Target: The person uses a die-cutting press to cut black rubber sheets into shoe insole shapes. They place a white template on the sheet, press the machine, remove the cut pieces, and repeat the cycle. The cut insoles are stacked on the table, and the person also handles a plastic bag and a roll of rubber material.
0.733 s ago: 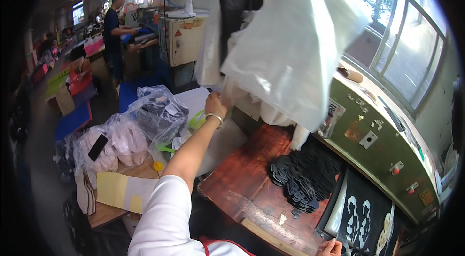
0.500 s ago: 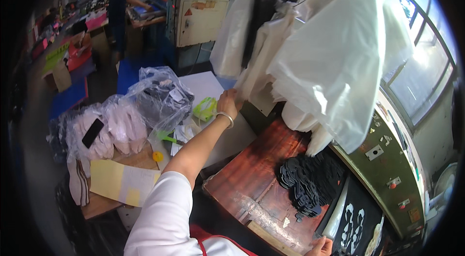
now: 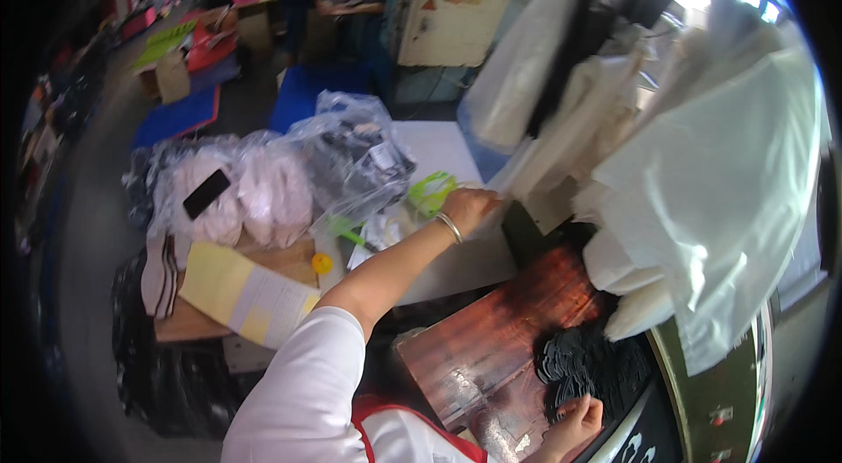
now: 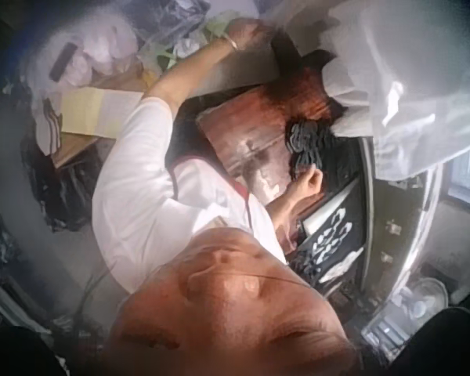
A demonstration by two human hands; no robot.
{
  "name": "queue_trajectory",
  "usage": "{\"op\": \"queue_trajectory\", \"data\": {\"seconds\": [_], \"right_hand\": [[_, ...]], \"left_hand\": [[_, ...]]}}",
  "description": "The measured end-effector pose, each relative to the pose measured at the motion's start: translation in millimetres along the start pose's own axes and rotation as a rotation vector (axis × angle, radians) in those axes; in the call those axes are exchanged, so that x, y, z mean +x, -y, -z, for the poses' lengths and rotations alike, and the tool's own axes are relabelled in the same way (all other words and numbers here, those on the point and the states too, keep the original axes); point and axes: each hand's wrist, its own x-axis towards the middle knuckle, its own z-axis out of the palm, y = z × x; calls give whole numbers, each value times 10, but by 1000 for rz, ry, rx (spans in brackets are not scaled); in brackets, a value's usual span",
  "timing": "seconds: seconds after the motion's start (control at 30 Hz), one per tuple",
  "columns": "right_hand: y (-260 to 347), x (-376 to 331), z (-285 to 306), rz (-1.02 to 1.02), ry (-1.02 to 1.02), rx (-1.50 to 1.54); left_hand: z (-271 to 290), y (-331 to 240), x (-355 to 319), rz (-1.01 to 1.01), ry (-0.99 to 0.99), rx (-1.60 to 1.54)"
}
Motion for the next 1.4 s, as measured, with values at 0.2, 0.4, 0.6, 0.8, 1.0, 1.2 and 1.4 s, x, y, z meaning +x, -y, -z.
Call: {"op": "queue_trajectory", "data": {"seconds": [0.2, 0.4, 0.6, 0.8, 1.0, 1.2, 1.4], "right_hand": [[-31, -87, -1002, 73, 306, 166], [68, -463, -2035, -160, 321, 235], [586, -929, -2965, -418, 507, 666], [911, -2062, -3812, -580, 926, 308], [1233, -2378, -4091, -209, 1413, 136], [1516, -2419, -4148, -181, 1846, 328], [1584, -2353, -4064, 73, 2007, 109]], "left_hand": [[629, -417, -1085, -114, -192, -8], [1717, -936, -2407, -203, -56, -190], [2479, -642, -3212, 146, 764, -378], [3295, -355, -3298, 376, 685, -517], [4797, 47, -3122, 743, 561, -225], [5417, 249, -2793, 610, -171, 38], [5280, 277, -2749, 887, 17, -792]]}}
